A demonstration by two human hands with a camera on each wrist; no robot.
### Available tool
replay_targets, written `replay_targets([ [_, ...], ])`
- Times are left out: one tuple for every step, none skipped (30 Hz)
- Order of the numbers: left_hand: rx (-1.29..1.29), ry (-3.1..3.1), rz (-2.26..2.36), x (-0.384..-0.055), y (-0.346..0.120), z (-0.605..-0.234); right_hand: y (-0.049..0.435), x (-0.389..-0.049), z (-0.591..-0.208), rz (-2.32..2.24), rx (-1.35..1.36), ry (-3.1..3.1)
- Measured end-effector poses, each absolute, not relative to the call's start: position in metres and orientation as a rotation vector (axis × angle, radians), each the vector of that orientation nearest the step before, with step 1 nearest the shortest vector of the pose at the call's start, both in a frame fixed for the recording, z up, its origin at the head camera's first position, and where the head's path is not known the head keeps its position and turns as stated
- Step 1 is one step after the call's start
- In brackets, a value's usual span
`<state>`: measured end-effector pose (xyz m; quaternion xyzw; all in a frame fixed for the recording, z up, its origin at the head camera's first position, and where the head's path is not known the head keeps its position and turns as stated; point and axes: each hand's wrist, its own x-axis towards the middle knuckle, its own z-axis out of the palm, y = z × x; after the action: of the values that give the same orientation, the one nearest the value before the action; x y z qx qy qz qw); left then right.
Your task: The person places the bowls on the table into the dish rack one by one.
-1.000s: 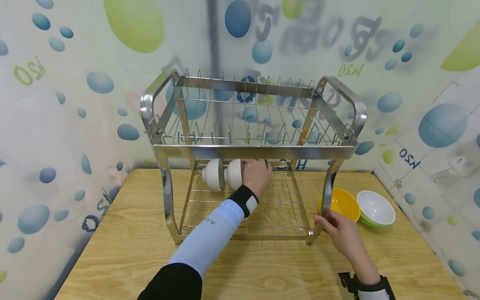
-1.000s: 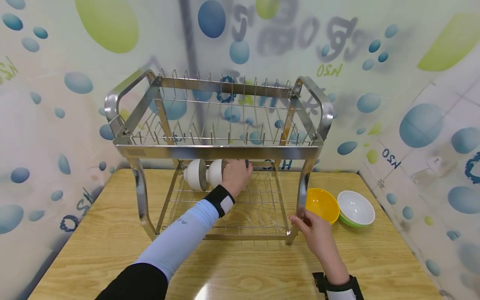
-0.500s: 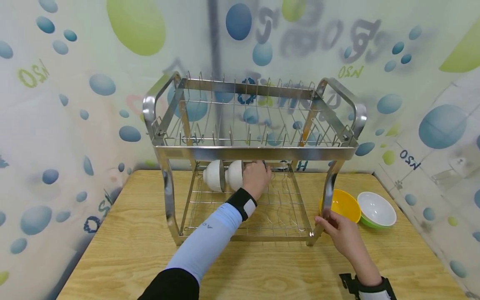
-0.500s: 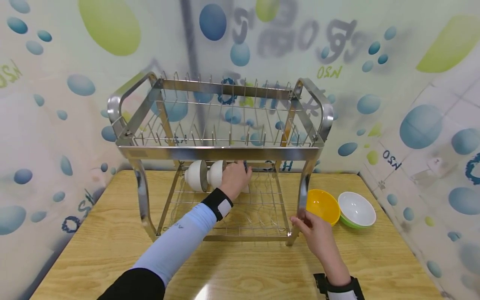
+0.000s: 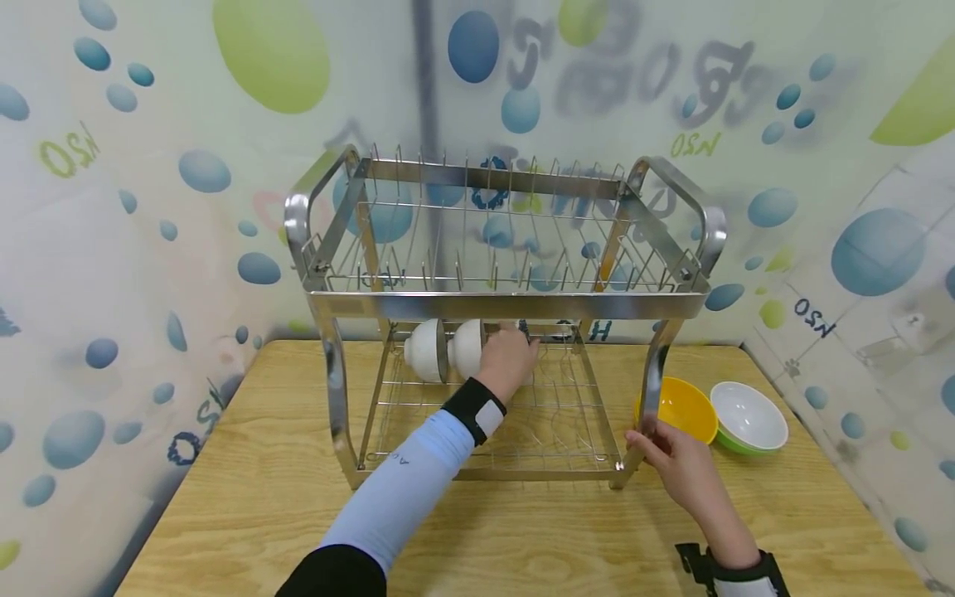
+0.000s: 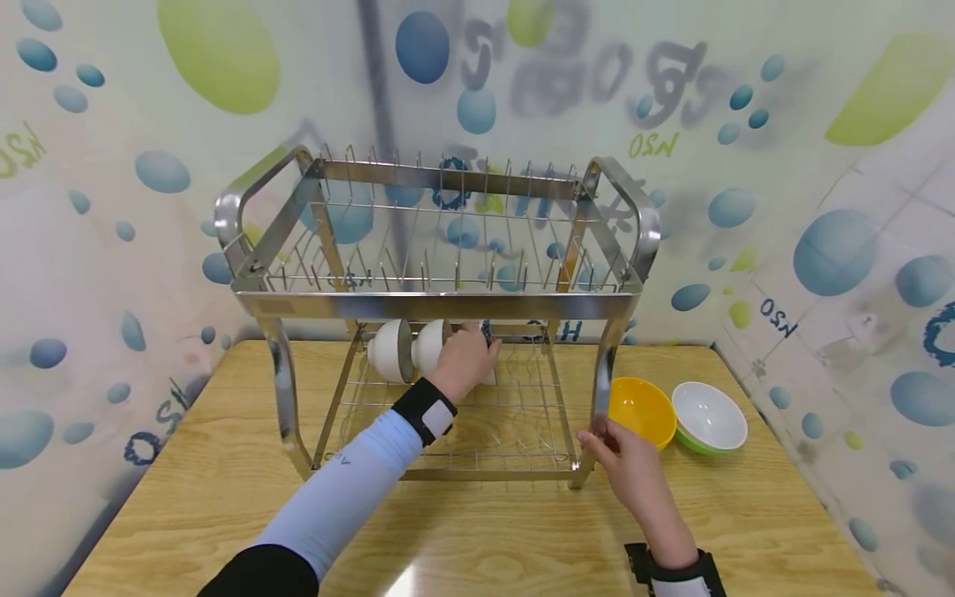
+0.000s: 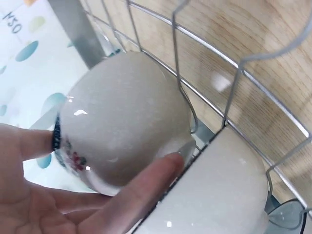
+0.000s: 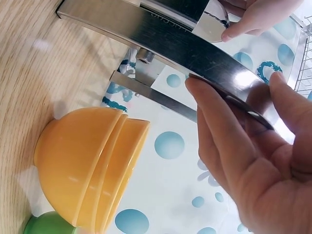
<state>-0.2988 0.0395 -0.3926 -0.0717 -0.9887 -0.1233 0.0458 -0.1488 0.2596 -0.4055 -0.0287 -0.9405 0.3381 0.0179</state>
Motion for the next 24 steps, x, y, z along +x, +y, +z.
replay_targets([
  [-0.214,-3.036,-0.403,-0.297,0.039,-0.392,0.26,-0.149,-0.405,1.047,-0.087,-2.924],
  [-0.212,-3.042,-0.43,-0.295,0.039,-0.392,0.259,-0.149,-0.405,1.044,-0.084,-2.926],
  [-0.214,-3.043,-0.463,-0.294,0.038,-0.391,0.259,-0.149,-0.404,1.044,-0.081,-2.925],
  [-0.213,-3.041,-0.506,-0.292,0.038,-0.391,0.259,-0.149,-0.404,1.041,-0.077,-2.926],
  [-0.214,-3.032,-0.534,-0.29,0.037,-0.391,0.259,-0.149,-0.404,1.038,-0.073,-2.926],
  [-0.22,-3.028,-0.545,-0.288,0.036,-0.39,0.259,-0.149,-0.404,1.037,-0.07,-2.926],
  [-0.23,-3.025,-0.545,-0.286,0.035,-0.39,0.259,-0.148,-0.403,1.033,-0.064,-2.925],
  [-0.238,-3.012,-0.545,-0.284,0.034,-0.389,0.259,-0.148,-0.403,1.028,-0.056,-2.923],
  [-0.253,-3.006,-0.515,-0.283,0.034,-0.389,0.259,-0.148,-0.403,1.025,-0.049,-2.922],
  [-0.263,-2.996,-0.493,-0.281,0.033,-0.389,0.259,-0.148,-0.403,1.021,-0.041,-2.92],
  [-0.271,-2.987,-0.475,-0.28,0.032,-0.388,0.259,-0.148,-0.403,1.021,-0.034,-2.918],
  [-0.282,-2.98,-0.477,-0.278,0.031,-0.388,0.26,-0.148,-0.403,1.023,-0.029,-2.917],
  [-0.296,-2.972,-0.49,-0.276,0.031,-0.388,0.26,-0.148,-0.403,1.023,-0.025,-2.917],
  [-0.314,-2.959,-0.493,-0.275,0.03,-0.388,0.26,-0.148,-0.404,1.031,-0.025,-2.917],
  [-0.327,-2.948,-0.509,-0.273,0.029,-0.388,0.261,-0.148,-0.404,1.043,-0.025,-2.918],
  [-0.341,-2.933,-0.541,-0.271,0.027,-0.388,0.261,-0.148,-0.404,1.057,-0.027,-2.919],
  [-0.356,-2.919,-0.568,-0.269,0.026,-0.388,0.262,-0.149,-0.404,1.075,-0.031,-2.92],
  [-0.371,-2.909,-0.591,-0.267,0.025,-0.388,0.262,-0.149,-0.404,1.097,-0.036,-2.921],
  [-0.384,-2.901,-0.601,-0.264,0.024,-0.387,0.263,-0.15,-0.405,1.13,-0.044,-2.919],
  [-0.389,-2.898,-0.618,-0.261,0.023,-0.387,0.264,-0.151,-0.405,1.165,-0.05,-2.913],
  [-0.394,-2.894,-0.645,-0.258,0.022,-0.387,0.265,-0.152,-0.406,1.194,-0.053,-2.906],
  [-0.401,-2.887,-0.657,-0.255,0.021,-0.386,0.266,-0.153,-0.406,1.232,-0.061,-2.898],
  [-0.399,-2.876,-0.673,-0.252,0.02,-0.386,0.266,-0.154,-0.406,1.258,-0.061,-2.886],
  [-0.393,-2.865,-0.676,-0.248,0.019,-0.386,0.267,-0.155,-0.406,1.284,-0.064,-2.874],
])
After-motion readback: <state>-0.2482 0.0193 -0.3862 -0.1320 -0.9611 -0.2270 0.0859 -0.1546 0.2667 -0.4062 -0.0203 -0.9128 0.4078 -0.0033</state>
